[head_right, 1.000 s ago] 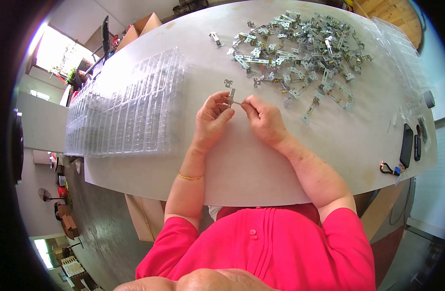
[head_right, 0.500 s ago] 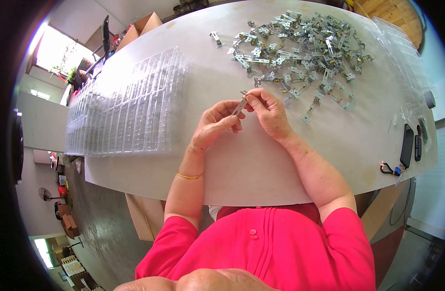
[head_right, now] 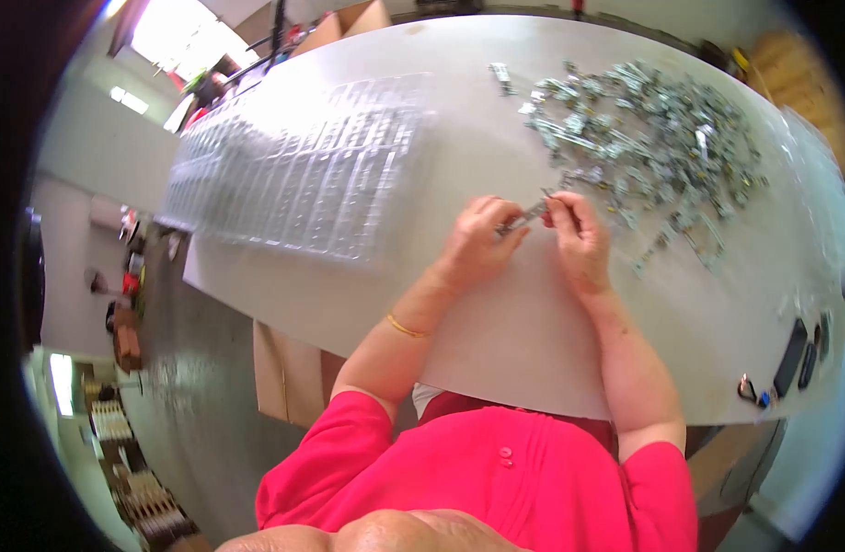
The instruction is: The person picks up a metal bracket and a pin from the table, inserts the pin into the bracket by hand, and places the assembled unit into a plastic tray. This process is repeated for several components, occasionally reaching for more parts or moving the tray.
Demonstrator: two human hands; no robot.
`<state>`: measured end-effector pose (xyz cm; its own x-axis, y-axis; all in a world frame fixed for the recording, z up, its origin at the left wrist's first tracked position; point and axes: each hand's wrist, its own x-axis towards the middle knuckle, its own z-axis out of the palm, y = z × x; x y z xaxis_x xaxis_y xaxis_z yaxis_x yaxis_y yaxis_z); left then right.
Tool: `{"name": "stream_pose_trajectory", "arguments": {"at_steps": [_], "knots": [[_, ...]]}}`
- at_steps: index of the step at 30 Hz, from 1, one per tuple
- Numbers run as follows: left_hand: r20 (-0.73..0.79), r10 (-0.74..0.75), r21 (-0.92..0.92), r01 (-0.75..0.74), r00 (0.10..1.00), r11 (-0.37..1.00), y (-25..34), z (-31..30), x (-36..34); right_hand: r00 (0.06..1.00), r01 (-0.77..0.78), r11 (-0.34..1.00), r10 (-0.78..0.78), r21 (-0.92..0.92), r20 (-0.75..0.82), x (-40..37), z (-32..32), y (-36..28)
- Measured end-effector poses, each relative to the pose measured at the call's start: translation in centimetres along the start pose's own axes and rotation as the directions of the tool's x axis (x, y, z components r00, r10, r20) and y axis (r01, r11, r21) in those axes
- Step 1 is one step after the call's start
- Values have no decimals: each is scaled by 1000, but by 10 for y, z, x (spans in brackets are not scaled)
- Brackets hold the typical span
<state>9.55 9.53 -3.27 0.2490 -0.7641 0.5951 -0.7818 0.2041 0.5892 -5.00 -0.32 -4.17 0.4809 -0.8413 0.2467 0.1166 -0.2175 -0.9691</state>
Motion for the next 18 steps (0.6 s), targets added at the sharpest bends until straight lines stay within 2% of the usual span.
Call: {"name": "stream_pose_trajectory", "arguments": {"at_steps": [4, 5, 7, 10, 12, 14, 18], "knots": [[-30, 44, 27, -43, 999, 999, -2, -1, 1, 1000, 12, 997, -12, 73, 8, 1, -1, 9], [-53, 33, 44, -31, 998, 999, 0, -3, 2, 1000, 14, 997, -16, 82, 26, 2, -1, 9], [-87, -5, 44, 9, 996, 999, 0, -4, 3, 990, 131, 986, -124, 108, -72, 4, -2, 9], [-142, -68, -3, 68, 988, 998, 3, -7, 6, 990, 134, 986, -128, 102, -67, 6, -9, 14], [-175, -92, -29, 88, 980, 996, 8, -10, 10, 993, 114, 987, -109, 116, -54, 5, -7, 11], [-217, -178, -168, 143, 960, 975, 25, -18, 15, 998, 52, 991, -49, 126, -27, 5, -7, 11], [-189, -127, -147, 100, 974, 984, 55, -48, 26, 1000, -15, 995, 12, 99, 24, 4, -6, 6]]}}
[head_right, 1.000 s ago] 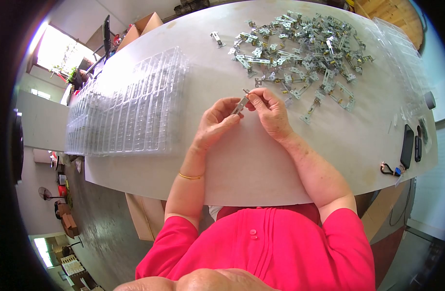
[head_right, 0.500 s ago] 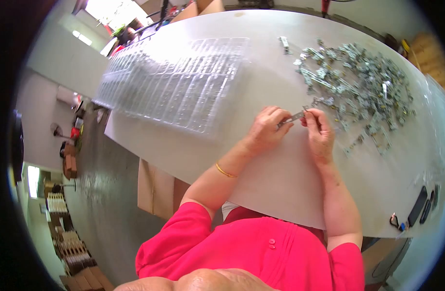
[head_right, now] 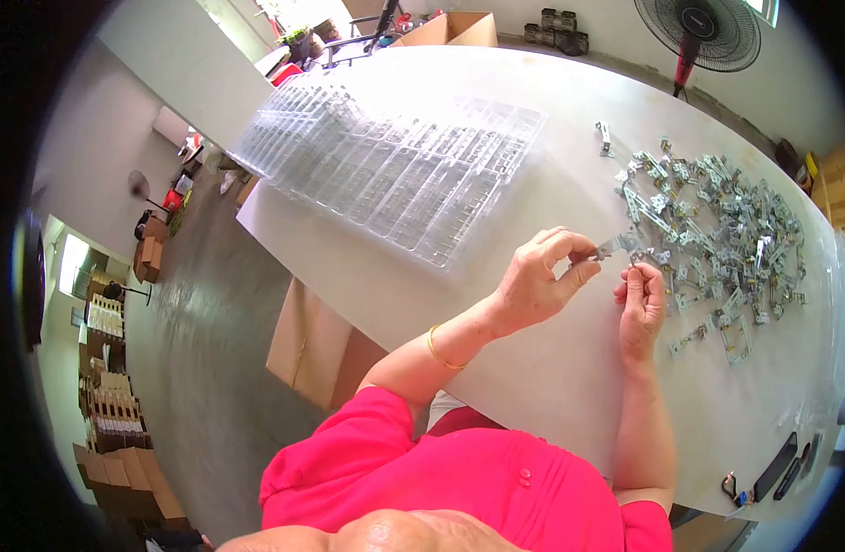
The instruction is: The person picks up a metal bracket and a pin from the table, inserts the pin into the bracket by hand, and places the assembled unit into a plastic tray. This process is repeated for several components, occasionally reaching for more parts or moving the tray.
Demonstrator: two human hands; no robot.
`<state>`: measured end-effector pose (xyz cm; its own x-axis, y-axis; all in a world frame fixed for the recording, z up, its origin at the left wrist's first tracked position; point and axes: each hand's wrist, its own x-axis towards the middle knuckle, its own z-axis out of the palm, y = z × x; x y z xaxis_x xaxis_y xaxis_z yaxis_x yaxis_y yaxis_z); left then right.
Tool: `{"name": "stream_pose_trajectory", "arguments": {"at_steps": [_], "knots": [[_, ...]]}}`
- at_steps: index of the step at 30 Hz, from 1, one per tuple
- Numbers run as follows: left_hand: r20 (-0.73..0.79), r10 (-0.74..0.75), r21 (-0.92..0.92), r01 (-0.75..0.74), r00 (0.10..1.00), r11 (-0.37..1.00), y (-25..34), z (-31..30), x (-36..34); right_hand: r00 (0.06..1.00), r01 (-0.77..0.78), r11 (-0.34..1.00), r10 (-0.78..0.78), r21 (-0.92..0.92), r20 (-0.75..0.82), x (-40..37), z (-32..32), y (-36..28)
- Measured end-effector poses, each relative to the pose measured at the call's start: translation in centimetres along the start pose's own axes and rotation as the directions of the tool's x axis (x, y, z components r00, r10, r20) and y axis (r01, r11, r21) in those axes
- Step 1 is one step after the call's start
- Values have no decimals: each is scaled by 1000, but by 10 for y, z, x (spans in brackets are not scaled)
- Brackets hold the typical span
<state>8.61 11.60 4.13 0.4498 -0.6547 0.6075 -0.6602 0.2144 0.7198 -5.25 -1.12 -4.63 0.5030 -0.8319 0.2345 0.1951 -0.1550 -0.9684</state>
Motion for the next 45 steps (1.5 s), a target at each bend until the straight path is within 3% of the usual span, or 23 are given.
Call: {"name": "stream_pose_trajectory", "arguments": {"at_steps": [3, 7, 10, 13, 17, 20, 21, 26, 28, 32, 45], "knots": [[5, 88, 10, -88, 996, 996, 17, -28, 11, 999, -45, 999, 45, -16, -8, 0, 1, -2], [-88, 203, 246, -176, 975, 953, 17, -92, 35, 997, -78, 997, 78, -20, 5, 1, -1, 2], [-185, 57, 353, 12, 981, 936, 0, -152, 55, 992, -130, 991, 130, -36, -6, 0, 1, -2], [-336, -129, 281, 230, 933, 932, -47, -217, 80, 990, -144, 988, 143, -51, -13, 0, 0, 0], [-412, -154, 430, 340, 898, 836, -104, -302, 103, 996, -89, 993, 90, -76, 5, 0, -2, 7], [-443, -192, 539, 431, 876, 724, -136, -333, 115, 993, -113, 988, 117, -108, 32, -1, -1, 5], [-449, -216, 596, 471, 867, 650, -145, -339, 118, 994, -104, 989, 108, -109, 32, -1, 0, 4], [-410, -254, 678, 479, 876, 558, -192, -346, 138, 998, -55, 980, 62, -191, 30, -2, 4, 2], [-364, -287, 786, 458, 886, 415, -203, -342, 145, 997, -68, 976, 74, -208, 20, -3, 2, 6], [-393, -347, 812, 498, 852, 304, -225, -340, 158, 997, -74, 963, 81, -261, 13, -3, 3, 3], [-351, -485, 833, 504, 801, 229, -247, -332, 169, 995, -83, 957, 95, -278, 29, -7, 6, 0]]}}
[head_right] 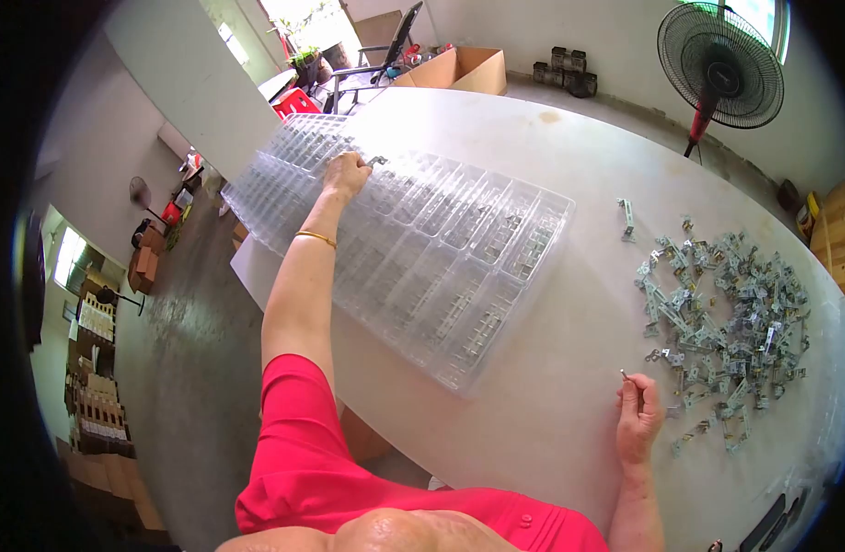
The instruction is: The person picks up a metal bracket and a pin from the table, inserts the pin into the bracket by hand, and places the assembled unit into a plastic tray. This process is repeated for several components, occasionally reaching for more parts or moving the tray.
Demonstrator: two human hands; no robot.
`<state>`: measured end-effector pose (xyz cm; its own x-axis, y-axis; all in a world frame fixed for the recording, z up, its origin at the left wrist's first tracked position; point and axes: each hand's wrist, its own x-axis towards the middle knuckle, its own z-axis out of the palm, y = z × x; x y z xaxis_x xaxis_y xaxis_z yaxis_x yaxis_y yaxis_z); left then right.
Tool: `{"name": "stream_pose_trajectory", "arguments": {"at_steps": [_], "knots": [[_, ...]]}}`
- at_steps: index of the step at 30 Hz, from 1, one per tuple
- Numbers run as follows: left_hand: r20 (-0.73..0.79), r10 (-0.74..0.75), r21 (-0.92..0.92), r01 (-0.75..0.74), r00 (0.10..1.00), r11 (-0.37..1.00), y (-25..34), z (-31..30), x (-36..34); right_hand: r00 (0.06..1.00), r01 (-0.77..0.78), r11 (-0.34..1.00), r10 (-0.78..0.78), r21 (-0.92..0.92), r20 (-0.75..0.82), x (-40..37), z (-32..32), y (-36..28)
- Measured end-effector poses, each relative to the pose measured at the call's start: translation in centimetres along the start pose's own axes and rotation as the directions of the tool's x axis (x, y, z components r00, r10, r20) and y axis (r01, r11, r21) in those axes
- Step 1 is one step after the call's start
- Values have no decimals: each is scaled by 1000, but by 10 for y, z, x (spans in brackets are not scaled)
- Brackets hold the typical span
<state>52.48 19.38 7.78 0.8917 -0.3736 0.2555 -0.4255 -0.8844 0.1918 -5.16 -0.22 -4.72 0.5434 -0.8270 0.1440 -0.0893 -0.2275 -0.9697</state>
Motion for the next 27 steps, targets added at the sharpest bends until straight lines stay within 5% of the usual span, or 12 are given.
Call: {"name": "stream_pose_trajectory", "arguments": {"at_steps": [19, 27], "knots": [[-74, 47, 183, -32, 996, 983, 6, 7, 3, 999, -25, 998, 24, -62, -24, 0, 2, -2], [-94, 243, 25, -242, 965, 970, 51, -41, -18, 996, 92, 993, -91, -67, 20, 0, 2, -7]]}}
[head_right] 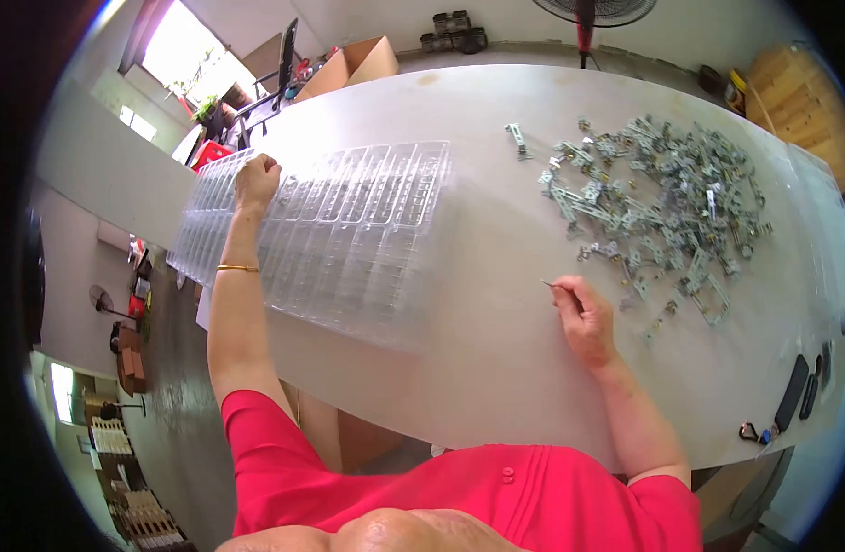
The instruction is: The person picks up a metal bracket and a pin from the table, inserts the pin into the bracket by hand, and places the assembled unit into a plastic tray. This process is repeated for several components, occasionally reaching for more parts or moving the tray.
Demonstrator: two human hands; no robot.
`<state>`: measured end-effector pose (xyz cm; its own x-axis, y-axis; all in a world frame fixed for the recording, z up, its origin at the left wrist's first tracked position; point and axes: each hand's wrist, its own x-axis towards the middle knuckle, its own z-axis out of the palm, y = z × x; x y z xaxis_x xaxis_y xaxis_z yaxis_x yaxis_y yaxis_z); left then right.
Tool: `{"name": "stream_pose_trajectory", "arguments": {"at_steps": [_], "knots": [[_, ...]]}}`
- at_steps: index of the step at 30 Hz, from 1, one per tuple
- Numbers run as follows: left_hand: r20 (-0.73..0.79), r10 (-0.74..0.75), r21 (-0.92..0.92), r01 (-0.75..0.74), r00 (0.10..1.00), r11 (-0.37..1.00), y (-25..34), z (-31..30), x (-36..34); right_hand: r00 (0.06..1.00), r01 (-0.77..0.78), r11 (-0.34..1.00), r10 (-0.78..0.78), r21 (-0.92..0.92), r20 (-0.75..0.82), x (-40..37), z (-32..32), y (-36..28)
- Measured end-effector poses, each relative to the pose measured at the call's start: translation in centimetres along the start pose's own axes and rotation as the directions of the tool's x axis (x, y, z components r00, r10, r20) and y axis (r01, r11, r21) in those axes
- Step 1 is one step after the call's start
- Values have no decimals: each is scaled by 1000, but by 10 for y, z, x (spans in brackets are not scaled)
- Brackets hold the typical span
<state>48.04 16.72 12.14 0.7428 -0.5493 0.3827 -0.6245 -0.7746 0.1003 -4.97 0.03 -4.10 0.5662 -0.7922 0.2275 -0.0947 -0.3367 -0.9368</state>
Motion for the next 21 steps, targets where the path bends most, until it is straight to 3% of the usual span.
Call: {"name": "stream_pose_trajectory", "arguments": {"at_steps": [4, 7, 10, 12, 17, 21], "knots": [[-52, 148, -137, -154, 988, 979, 84, -29, -13, 993, 120, 993, -120, 13, -2, 0, 2, 1], [-95, 342, -227, -355, 935, 907, 150, -31, -16, 994, 108, 993, -108, 40, 4, 0, 2, 0], [-60, 454, -369, -442, 889, 817, 232, -34, -28, 998, 32, 999, -32, 6, 45, -1, -1, -4], [-71, 540, -354, -527, 839, 773, 279, -23, -27, 998, 51, 999, -51, -7, 34, -2, -2, -7], [67, 492, -303, -452, 868, 839, 365, 40, -28, 995, 88, 996, -88, -4, 45, -2, -6, -8], [188, 438, -275, -381, 879, 883, 387, 88, -42, 989, 142, 990, -143, 7, 45, -2, -4, -2]]}}
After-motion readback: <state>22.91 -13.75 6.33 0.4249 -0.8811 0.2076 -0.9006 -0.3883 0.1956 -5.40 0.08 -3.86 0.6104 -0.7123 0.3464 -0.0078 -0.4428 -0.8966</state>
